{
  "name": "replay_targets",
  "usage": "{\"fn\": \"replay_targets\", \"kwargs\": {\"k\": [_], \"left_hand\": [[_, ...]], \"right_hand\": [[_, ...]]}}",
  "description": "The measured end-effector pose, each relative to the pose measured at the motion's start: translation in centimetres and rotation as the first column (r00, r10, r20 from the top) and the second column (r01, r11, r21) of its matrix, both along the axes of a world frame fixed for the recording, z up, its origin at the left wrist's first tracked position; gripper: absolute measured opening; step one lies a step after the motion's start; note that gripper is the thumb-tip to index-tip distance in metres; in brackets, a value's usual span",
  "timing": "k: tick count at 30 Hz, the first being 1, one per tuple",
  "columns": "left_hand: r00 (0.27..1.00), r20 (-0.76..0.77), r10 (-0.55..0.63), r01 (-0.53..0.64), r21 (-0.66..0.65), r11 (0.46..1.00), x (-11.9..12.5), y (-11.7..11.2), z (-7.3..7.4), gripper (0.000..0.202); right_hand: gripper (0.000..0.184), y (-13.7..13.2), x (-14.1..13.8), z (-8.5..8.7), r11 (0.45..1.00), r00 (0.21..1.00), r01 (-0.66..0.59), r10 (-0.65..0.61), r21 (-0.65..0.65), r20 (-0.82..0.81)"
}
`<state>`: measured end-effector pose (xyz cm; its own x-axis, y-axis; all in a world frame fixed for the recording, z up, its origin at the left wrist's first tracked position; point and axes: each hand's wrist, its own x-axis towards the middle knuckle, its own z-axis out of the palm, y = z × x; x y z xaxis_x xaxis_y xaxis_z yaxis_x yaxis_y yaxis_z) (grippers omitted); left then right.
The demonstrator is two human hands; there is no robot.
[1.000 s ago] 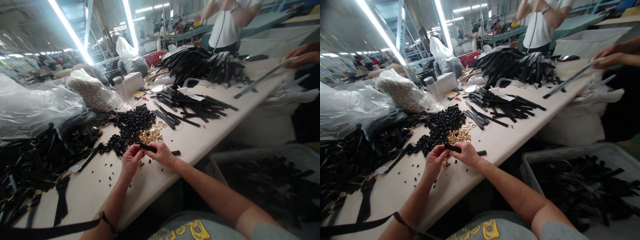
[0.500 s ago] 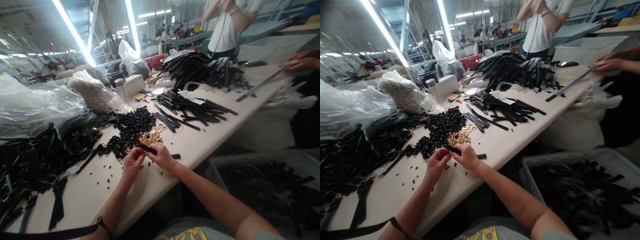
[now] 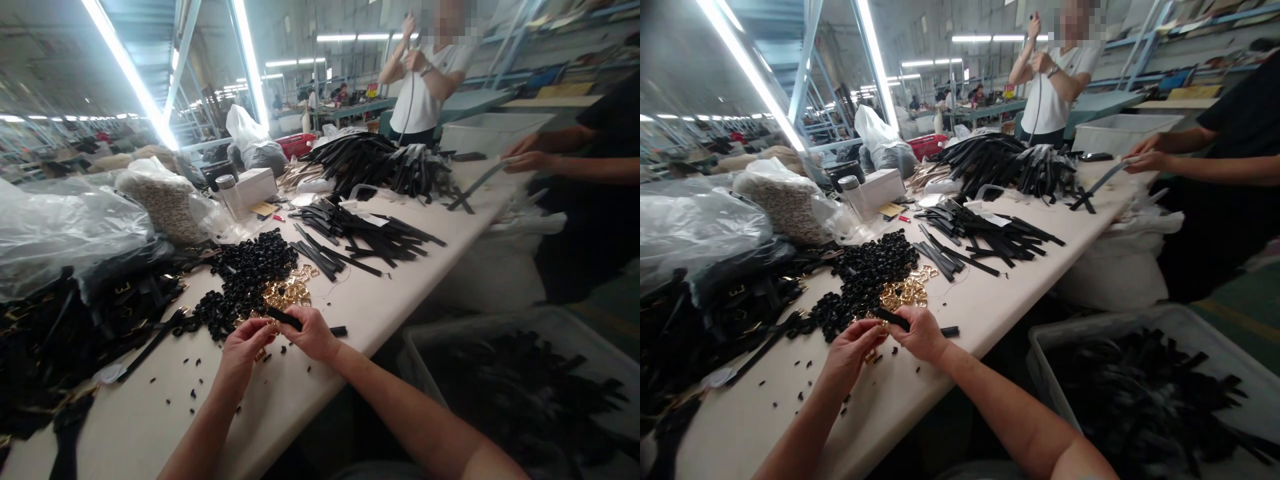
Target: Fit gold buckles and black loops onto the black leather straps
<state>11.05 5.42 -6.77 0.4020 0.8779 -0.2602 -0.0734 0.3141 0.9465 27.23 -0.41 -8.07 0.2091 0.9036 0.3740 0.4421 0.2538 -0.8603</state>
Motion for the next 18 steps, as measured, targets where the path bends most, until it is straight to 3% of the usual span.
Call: {"fn": "replay_targets", "kwargs": {"k": [4,8,12,15,18], "left_hand": [[1.000,-0.007,-0.009,0.009,-0.093,0.996,-0.1,0.1,0.1,0.035],[0.994,0.062,0.089,-0.092,0.054,0.994,0.3,0.1,0.9,0.033],[0.975,0.105,0.197,-0.208,0.099,0.973,0.4,0.3,1.3,0.031],[0.969,0.129,0.213,-0.227,0.112,0.967,0.4,0.3,1.4,0.027],[0.972,0.120,0.201,-0.218,0.152,0.964,0.4,0.0,1.3,0.024]], "right_hand": [[0.018,-0.1,0.1,0.2,1.000,1.000,-0.017,0.017,0.010,-0.019],[0.021,-0.3,0.2,0.8,1.000,1.000,0.021,-0.021,-0.014,0.004],[0.020,-0.5,-0.2,1.1,0.999,0.980,0.043,-0.038,-0.022,0.194],[0.020,-0.6,-0.8,1.1,0.999,0.947,0.038,-0.030,-0.019,0.320],[0.021,-0.6,-1.2,1.1,0.997,0.938,0.066,-0.051,-0.034,0.342]]}}
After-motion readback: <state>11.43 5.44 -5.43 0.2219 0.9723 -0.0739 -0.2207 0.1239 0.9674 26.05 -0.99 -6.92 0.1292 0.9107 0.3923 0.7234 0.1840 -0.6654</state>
